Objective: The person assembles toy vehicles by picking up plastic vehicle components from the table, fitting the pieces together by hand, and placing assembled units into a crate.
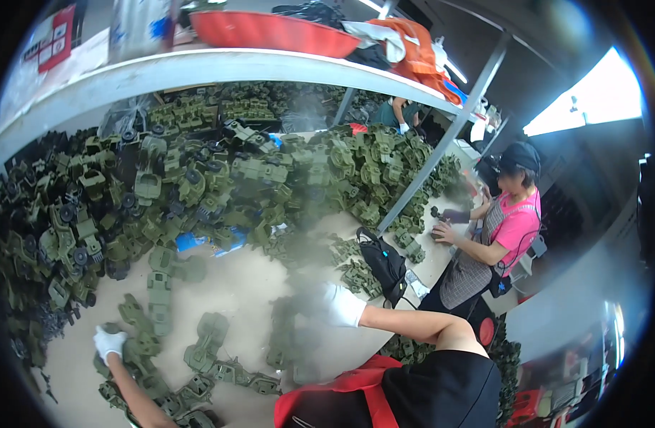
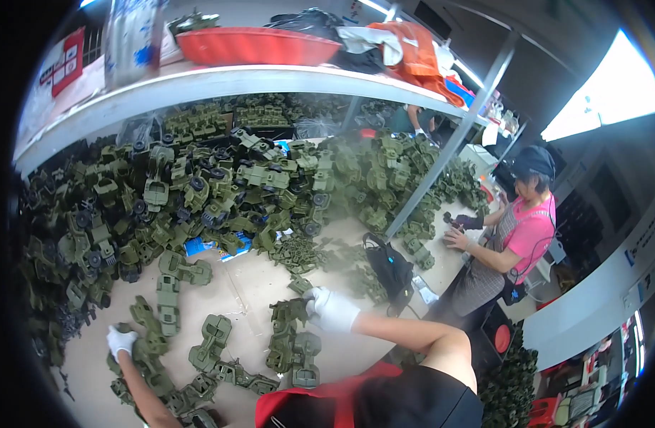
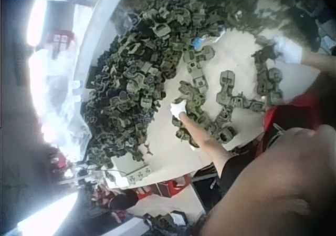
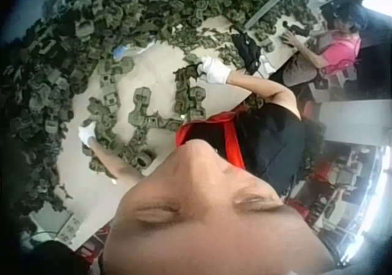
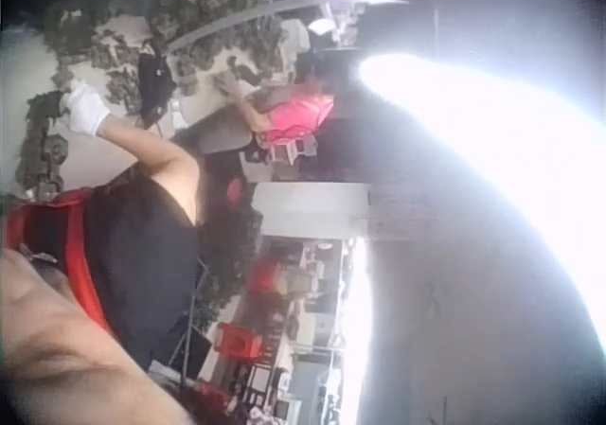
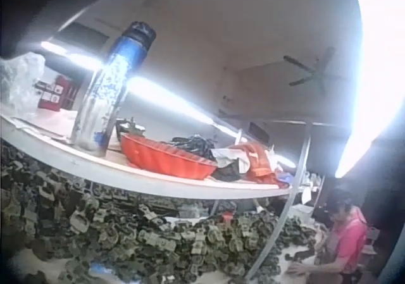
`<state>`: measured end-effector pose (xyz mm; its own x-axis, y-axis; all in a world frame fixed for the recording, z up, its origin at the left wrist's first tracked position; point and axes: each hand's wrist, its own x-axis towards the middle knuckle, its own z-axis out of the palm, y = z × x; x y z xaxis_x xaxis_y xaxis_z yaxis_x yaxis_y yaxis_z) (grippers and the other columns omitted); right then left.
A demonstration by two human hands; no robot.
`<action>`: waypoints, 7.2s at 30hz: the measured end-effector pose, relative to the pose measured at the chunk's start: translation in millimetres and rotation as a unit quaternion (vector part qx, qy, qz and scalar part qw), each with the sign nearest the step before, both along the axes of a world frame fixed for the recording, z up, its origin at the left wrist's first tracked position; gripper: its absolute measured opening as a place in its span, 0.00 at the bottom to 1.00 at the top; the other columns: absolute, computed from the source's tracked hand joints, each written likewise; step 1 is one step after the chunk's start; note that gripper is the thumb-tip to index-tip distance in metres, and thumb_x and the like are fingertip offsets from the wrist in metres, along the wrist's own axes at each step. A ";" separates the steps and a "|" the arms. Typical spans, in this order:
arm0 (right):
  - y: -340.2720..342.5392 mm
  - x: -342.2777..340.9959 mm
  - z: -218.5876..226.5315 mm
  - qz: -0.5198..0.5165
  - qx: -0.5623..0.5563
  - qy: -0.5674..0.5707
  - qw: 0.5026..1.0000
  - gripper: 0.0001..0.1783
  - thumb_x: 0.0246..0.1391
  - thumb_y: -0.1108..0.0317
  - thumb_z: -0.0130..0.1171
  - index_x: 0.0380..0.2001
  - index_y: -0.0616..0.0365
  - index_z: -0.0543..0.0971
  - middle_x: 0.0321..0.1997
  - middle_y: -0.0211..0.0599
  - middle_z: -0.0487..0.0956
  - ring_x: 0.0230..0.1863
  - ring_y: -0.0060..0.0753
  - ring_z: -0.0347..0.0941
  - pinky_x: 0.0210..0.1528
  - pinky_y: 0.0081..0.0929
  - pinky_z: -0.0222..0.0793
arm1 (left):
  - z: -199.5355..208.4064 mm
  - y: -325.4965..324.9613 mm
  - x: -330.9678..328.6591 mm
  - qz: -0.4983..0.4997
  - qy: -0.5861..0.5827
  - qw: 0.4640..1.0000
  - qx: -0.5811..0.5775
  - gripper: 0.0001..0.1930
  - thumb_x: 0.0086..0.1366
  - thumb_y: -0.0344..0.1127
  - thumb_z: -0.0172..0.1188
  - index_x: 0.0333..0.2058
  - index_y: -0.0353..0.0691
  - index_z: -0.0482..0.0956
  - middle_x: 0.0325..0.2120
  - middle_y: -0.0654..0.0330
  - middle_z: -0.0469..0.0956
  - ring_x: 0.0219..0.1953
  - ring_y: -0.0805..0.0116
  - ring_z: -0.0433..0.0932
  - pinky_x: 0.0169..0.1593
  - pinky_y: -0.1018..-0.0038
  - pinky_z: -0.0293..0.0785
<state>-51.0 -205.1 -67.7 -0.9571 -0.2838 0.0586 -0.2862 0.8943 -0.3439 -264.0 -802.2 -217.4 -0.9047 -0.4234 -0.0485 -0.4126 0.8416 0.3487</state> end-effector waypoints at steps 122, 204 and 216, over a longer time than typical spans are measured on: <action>141.1 92.6 -38.1 -0.208 -0.361 -0.060 0.907 0.17 0.56 0.71 0.57 0.48 0.63 0.75 0.43 0.41 0.80 0.44 0.29 0.75 0.49 0.26 0.69 | 127.0 606.0 225.0 -0.512 -0.397 0.740 0.185 0.19 0.44 0.42 0.72 0.33 0.37 0.82 0.27 0.59 0.82 0.28 0.70 0.76 0.37 0.73 0.72; 201.5 69.6 -61.2 -0.157 -0.389 -0.231 0.878 0.34 0.43 0.60 0.68 0.56 0.54 0.72 0.37 0.44 0.81 0.38 0.36 0.79 0.43 0.27 0.73 | 128.5 541.9 308.5 0.042 -0.076 0.455 0.886 0.34 0.49 0.31 0.59 0.58 0.37 0.64 0.49 0.49 0.74 0.48 0.51 0.76 0.52 0.56 0.73; 198.1 13.3 -155.4 -0.262 0.128 -0.120 0.949 0.17 0.45 0.54 0.63 0.32 0.55 0.81 0.39 0.42 0.78 0.42 0.44 0.76 0.44 0.39 0.72 | 125.8 552.8 332.2 0.125 -0.059 0.497 0.857 0.21 0.52 0.37 0.61 0.44 0.32 0.74 0.34 0.52 0.78 0.33 0.58 0.79 0.40 0.62 0.78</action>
